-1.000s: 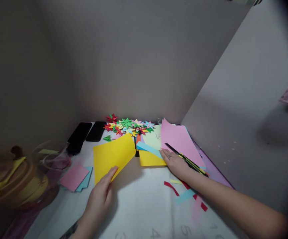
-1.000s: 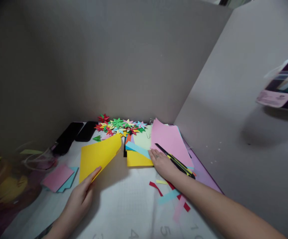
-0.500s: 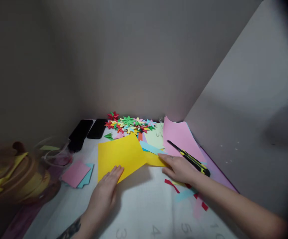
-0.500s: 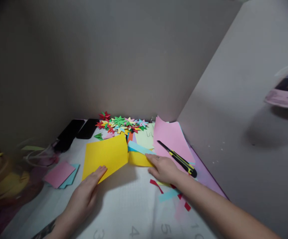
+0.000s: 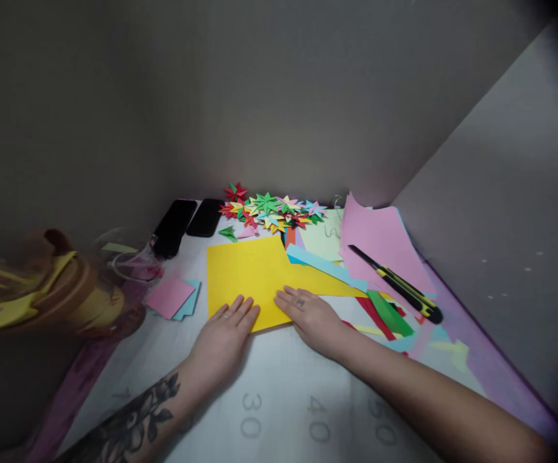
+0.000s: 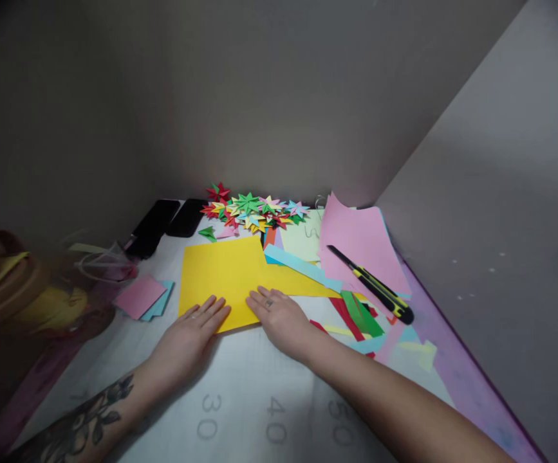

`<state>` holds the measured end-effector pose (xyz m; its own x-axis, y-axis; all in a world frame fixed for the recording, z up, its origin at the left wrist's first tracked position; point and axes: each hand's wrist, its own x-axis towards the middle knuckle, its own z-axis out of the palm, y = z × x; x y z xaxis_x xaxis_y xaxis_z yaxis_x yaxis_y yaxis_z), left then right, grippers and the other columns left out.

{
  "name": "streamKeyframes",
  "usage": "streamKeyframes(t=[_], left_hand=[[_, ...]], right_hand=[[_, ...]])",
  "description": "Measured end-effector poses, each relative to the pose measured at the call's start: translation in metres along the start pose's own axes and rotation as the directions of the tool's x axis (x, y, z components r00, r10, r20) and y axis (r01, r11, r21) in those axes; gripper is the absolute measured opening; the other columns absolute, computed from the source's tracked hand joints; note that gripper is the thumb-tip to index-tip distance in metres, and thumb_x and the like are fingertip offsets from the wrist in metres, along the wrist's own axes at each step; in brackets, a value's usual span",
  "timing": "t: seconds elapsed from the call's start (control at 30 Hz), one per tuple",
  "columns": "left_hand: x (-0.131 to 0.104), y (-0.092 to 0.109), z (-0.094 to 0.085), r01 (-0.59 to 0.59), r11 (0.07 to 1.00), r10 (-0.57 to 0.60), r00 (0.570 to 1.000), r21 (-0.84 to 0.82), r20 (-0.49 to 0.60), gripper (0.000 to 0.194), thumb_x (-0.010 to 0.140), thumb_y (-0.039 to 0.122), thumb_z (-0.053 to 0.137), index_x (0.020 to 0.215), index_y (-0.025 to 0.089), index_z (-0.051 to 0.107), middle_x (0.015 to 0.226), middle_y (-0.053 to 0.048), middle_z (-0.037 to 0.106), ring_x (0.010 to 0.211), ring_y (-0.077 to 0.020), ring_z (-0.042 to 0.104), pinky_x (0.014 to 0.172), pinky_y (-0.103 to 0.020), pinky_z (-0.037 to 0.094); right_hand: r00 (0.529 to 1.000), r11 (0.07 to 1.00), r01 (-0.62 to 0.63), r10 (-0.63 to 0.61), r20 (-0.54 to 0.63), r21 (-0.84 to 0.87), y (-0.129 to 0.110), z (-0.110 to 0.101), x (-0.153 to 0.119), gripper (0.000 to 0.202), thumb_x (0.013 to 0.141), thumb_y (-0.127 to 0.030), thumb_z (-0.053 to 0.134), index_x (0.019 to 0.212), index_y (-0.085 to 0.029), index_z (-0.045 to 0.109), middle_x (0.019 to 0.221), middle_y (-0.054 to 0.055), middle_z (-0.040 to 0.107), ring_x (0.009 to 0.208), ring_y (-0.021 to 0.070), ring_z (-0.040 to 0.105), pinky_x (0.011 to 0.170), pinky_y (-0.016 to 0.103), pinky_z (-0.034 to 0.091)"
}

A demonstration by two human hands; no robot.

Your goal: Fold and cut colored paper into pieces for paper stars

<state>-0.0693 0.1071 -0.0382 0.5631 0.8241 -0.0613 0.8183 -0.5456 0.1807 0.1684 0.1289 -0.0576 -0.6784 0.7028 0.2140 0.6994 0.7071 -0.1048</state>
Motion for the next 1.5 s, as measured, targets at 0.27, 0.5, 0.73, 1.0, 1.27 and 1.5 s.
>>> streamKeyframes(t=[0.27, 0.5, 0.73, 1.0, 1.27, 1.5], left_hand=[[-0.024, -0.04, -0.001, -0.071, 0.985, 0.048, 0.988, -0.159, -0.148, 0.047, 0.078, 0.008, 0.044, 0.12, 0.023, 0.058, 0.126, -0.006, 0.058, 0.119, -0.0223, 0.051, 0.097, -0.042, 0.043], [-0.016, -0.055, -0.007, -0.05, 0.878, -0.103, 0.952, -0.477, -0.29, 0.02, 0.083, 0.02, 0.051, 0.092, 0.021, 0.068, 0.091, -0.005, 0.071, 0.087, -0.017, 0.065, 0.075, -0.03, 0.053], [-0.026, -0.047, -0.017, -0.117, 0.953, 0.067, 0.981, -0.281, -0.182, 0.034, 0.077, 0.01, 0.053, 0.104, 0.024, 0.067, 0.1, -0.006, 0.067, 0.092, -0.0199, 0.058, 0.081, -0.035, 0.048], [-0.026, -0.048, -0.018, -0.124, 0.947, 0.086, 0.987, -0.298, -0.138, 0.028, 0.083, 0.017, 0.047, 0.099, 0.024, 0.068, 0.099, -0.006, 0.066, 0.091, -0.019, 0.057, 0.079, -0.033, 0.047], [-0.014, -0.041, -0.017, 0.276, 0.907, -0.33, 0.935, -0.318, -0.129, 0.033, 0.087, 0.038, 0.043, 0.064, 0.018, 0.054, 0.069, 0.0, 0.054, 0.068, -0.0146, 0.053, 0.06, -0.025, 0.039], [-0.004, -0.034, -0.019, 0.452, 0.848, -0.499, 0.857, -0.278, -0.129, 0.029, 0.084, 0.042, 0.046, 0.068, 0.019, 0.055, 0.084, 0.001, 0.056, 0.074, -0.0137, 0.054, 0.06, -0.025, 0.035]], right_hand=[[0.989, 0.954, 0.056, -0.013, -0.149, 0.294, 0.019, -0.005, -0.021, 0.04, 0.083, -0.006, 0.043, 0.117, -0.019, 0.059, 0.116, 0.008, 0.064, 0.118, 0.0211, 0.052, 0.093, 0.04, 0.048], [0.977, 0.826, -0.033, 0.146, -0.158, 0.563, 0.04, -0.011, -0.013, 0.033, 0.078, -0.005, 0.049, 0.096, -0.025, 0.068, 0.099, 0.003, 0.07, 0.095, 0.0181, 0.06, 0.082, 0.038, 0.051], [0.999, 0.874, 0.034, -0.011, -0.049, 0.485, 0.038, -0.019, -0.025, 0.044, 0.076, -0.005, 0.049, 0.113, -0.023, 0.063, 0.113, 0.008, 0.065, 0.096, 0.0202, 0.056, 0.079, 0.037, 0.05], [0.999, 0.918, 0.048, -0.047, -0.014, 0.395, 0.04, -0.018, -0.029, 0.048, 0.075, -0.005, 0.046, 0.116, -0.025, 0.061, 0.118, 0.007, 0.062, 0.098, 0.0215, 0.053, 0.08, 0.04, 0.048], [0.921, 0.815, -0.359, 0.389, 0.031, 0.455, 0.031, -0.018, -0.01, 0.019, 0.085, -0.023, 0.052, 0.071, -0.018, 0.062, 0.087, 0.006, 0.062, 0.084, 0.0178, 0.057, 0.074, 0.031, 0.046], [0.879, 0.829, -0.451, 0.478, 0.002, 0.331, 0.029, -0.014, -0.003, 0.031, 0.085, -0.028, 0.051, 0.056, -0.02, 0.046, 0.075, 0.003, 0.052, 0.072, 0.0163, 0.051, 0.063, 0.029, 0.04]])
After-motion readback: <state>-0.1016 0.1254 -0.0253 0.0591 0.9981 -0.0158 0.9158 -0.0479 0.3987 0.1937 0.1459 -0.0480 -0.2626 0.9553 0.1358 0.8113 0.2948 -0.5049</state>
